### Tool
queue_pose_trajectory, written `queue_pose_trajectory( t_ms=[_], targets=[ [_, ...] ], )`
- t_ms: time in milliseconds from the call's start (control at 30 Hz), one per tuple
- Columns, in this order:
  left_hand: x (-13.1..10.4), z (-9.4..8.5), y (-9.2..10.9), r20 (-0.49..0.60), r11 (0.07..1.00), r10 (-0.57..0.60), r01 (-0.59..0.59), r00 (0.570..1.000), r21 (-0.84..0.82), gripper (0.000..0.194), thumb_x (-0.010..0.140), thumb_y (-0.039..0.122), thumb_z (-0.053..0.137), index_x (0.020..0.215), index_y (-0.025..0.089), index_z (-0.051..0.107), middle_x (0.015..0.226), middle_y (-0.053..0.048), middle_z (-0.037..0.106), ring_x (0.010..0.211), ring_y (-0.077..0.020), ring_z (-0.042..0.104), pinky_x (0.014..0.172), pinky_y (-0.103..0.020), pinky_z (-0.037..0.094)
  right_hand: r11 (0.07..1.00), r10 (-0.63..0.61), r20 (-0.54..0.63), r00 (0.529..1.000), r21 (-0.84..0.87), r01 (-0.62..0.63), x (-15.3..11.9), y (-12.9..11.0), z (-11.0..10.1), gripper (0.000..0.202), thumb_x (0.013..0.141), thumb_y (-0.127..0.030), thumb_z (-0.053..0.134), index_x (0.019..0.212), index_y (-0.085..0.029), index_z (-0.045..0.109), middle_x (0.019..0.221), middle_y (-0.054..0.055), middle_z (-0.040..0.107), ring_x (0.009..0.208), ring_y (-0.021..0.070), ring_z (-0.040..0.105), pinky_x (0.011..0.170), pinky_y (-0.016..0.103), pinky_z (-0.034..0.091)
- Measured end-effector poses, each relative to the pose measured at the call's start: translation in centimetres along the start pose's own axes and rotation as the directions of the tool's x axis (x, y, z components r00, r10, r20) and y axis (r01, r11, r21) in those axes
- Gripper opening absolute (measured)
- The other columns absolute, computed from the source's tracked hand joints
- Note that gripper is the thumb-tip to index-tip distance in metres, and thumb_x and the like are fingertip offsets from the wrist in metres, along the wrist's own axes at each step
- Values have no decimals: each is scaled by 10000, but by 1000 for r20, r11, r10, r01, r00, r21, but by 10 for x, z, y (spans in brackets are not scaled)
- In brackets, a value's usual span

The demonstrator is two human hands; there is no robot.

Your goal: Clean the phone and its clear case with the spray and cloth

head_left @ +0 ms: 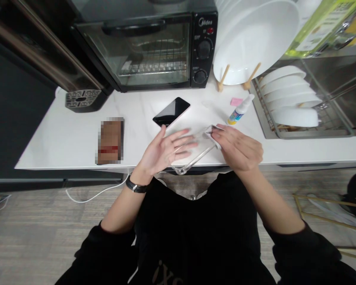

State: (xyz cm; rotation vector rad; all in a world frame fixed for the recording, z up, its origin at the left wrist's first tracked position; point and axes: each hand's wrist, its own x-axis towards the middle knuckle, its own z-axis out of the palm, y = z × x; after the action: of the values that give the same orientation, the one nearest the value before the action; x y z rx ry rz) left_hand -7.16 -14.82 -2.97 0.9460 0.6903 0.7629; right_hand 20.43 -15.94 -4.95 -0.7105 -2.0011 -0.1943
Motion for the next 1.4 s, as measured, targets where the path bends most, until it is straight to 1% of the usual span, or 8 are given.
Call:
queue_pose_trajectory(
  t_ms=[100, 200, 300, 667, 833, 1100, 1233, 1400],
  targets=[
    [21, 7, 6, 121, 973, -185, 199, 975, -113, 681, 958, 834, 529, 1153, 237, 794, 1373, -158, 784, 1267, -400, 766, 922, -513, 695, 998, -29, -17, 999, -47, 28, 1, -4, 5, 711, 1051, -86, 638, 1669, -374, 438, 1494, -22, 702, 1361, 264, 715, 1141, 432, 662],
    [29, 12, 10, 135, 978, -117, 138, 984, -155, 496, 1027, 656, 561, 1406, 359, 681, 1494, -76, 724, 1268, -335, 770, 1042, -547, 655, 1000, -17, 129, 992, 17, 15, 2, 0, 4, 725, 1067, -71, 602, 1696, -350, 373, 1560, 17, 648, 1447, 250, 645, 1214, 472, 603],
    [27, 21, 3, 76, 981, -74, 86, 994, -175, 638, 1048, 548, 549, 1660, 444, 405, 1641, -74, 601, 1350, -323, 723, 1116, -599, 612, 993, 9, 260, 965, 113, -40, -1, 4, 3, 696, 1092, -86, 552, 1700, -360, 353, 1601, 35, 612, 1490, 249, 598, 1249, 528, 559],
    [39, 57, -41, -129, 986, 128, -141, 983, -92, 657, 1118, 459, 275, 1748, 462, 87, 1772, -26, 434, 1411, -230, 680, 1058, -432, 633, 872, 461, 139, 877, 116, -476, 12, -30, 44, 553, 1120, -167, 462, 1643, -337, 516, 1618, 26, 621, 1521, 267, 580, 1309, 568, 479],
    [48, 53, -38, -277, 959, 283, -276, 918, 63, 612, 1143, 329, 84, 1754, 355, 86, 1822, -37, 331, 1618, -170, 473, 1172, -415, 577, 915, 361, 330, 872, 54, -399, 26, -39, 51, 554, 1152, -307, 419, 1690, -180, 437, 1698, 138, 512, 1597, 297, 482, 1338, 561, 430],
    [55, 30, -37, -243, 914, 366, -298, 898, 275, 590, 1136, 512, -87, 1710, 476, -221, 1818, -108, 337, 1435, -218, 672, 937, -435, 675, 993, 116, 471, 875, -50, -105, -3, -67, 16, 584, 1102, -363, 589, 1614, -89, 526, 1545, 170, 679, 1438, 334, 673, 1209, 523, 588],
    [46, 44, -29, -272, 946, 290, -319, 917, -65, 581, 1170, 517, 43, 1740, 509, -69, 1810, -61, 363, 1542, -215, 572, 1081, -437, 617, 981, 177, 473, 863, -154, -117, -12, -64, 3, 694, 1103, -422, 588, 1702, -130, 392, 1578, 167, 651, 1467, 331, 649, 1243, 545, 541],
    [38, 58, -18, -186, 810, 104, -192, 977, -555, 565, 1174, 471, 337, 1725, 536, 230, 1627, -16, 618, 1485, -251, 631, 1187, -450, 555, 948, 301, 453, 839, -238, -211, 1, -37, 13, 802, 1115, -574, 478, 1750, -138, 257, 1739, 185, 456, 1654, 387, 390, 1323, 663, 378]
  ],
)
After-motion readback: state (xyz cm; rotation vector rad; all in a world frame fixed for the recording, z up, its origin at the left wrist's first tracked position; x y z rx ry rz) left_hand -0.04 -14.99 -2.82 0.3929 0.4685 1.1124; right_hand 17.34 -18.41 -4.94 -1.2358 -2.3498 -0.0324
